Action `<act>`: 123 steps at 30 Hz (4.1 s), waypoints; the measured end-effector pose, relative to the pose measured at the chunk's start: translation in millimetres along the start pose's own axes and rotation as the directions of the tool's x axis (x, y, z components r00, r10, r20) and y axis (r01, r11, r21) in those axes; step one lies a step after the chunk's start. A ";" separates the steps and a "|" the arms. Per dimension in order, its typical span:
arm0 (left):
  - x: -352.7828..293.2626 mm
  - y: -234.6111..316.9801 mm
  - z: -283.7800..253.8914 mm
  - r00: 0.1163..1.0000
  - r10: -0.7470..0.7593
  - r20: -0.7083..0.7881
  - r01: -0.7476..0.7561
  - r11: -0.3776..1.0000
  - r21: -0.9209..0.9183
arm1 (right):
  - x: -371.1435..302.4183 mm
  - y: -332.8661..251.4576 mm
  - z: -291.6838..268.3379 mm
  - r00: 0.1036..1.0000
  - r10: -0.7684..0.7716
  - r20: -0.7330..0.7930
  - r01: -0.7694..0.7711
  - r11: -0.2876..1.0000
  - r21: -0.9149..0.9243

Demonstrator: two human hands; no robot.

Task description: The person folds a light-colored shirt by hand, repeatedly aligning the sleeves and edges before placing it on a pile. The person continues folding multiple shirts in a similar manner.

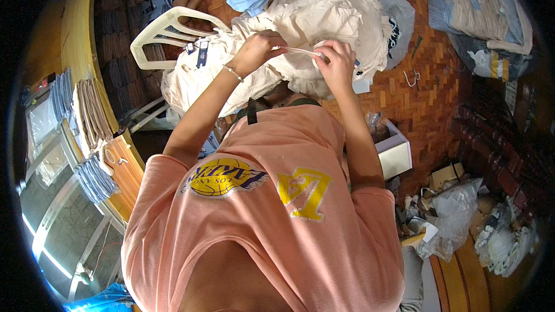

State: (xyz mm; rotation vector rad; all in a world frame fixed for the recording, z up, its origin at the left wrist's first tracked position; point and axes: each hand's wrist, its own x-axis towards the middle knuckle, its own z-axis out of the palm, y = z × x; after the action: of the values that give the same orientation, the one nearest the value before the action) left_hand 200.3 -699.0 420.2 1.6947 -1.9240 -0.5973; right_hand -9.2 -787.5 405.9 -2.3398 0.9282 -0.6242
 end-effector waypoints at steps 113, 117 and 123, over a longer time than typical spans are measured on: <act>-562.5 -153.8 36.1 -0.329 -0.848 -0.416 0.600 0.152 -0.786 | -84.0 -32.9 223.1 0.764 0.614 0.198 -0.645 0.713 0.275; -556.3 -165.7 71.7 -0.310 -0.906 -0.287 0.693 -0.009 -0.721 | -89.1 2.1 220.7 0.775 0.611 0.160 -0.629 0.770 0.107; -320.1 -127.3 34.9 0.385 -0.923 0.011 0.695 0.282 -0.661 | -52.3 114.8 142.4 0.753 0.654 -0.071 -0.629 0.747 0.213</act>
State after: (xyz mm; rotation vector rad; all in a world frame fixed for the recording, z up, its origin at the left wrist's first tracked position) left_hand 307.5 -397.7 287.3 2.0715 -0.2828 -0.9918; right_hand -13.9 -776.1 216.0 -1.6580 1.5770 -0.5474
